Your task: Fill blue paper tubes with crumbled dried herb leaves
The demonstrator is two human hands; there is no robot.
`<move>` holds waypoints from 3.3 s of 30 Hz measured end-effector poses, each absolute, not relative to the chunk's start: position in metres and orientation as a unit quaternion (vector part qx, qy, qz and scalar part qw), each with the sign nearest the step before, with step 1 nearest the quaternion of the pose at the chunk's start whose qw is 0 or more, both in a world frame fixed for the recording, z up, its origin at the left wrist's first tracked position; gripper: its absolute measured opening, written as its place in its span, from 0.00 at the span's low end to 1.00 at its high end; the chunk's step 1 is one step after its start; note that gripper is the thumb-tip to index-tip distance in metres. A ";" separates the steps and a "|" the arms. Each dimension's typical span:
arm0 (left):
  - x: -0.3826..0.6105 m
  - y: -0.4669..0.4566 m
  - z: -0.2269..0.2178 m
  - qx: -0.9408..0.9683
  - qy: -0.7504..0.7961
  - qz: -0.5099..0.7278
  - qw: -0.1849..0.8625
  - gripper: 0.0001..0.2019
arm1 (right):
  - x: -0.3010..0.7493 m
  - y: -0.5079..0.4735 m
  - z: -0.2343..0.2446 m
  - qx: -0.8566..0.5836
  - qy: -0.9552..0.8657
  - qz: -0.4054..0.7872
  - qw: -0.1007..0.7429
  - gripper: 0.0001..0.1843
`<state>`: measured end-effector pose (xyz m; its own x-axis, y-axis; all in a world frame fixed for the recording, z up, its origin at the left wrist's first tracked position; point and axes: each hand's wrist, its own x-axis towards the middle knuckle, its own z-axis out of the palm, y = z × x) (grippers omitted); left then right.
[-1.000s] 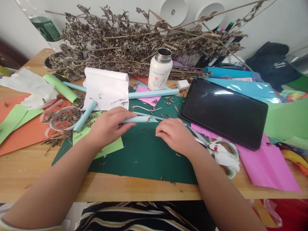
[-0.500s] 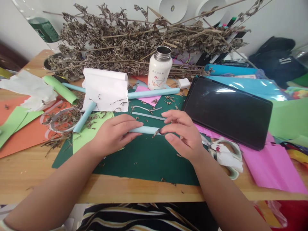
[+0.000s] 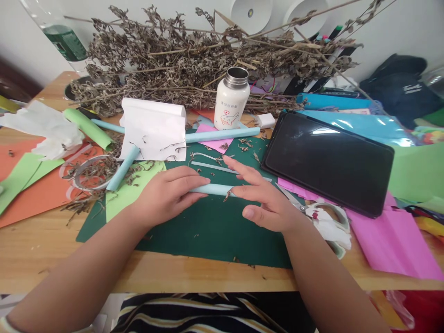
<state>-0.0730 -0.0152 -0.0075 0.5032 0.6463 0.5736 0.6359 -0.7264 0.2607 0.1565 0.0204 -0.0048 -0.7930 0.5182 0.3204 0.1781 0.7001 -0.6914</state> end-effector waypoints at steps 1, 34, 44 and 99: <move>-0.073 -0.015 -0.008 0.865 0.378 0.331 0.006 0.08 | 0.158 0.021 -0.005 -0.203 -0.869 0.351 0.283 0.19; -0.074 -0.012 -0.011 0.823 0.452 0.345 0.009 0.08 | 0.161 0.023 -0.004 -0.303 -0.901 0.189 0.248 0.04; -0.073 -0.013 -0.012 0.816 0.466 0.343 0.003 0.07 | 0.147 0.017 -0.015 -0.341 -0.924 0.167 0.040 0.10; -0.074 -0.015 -0.001 0.614 0.451 0.394 0.514 0.08 | 0.151 0.013 0.006 -0.199 -0.821 0.513 0.155 0.10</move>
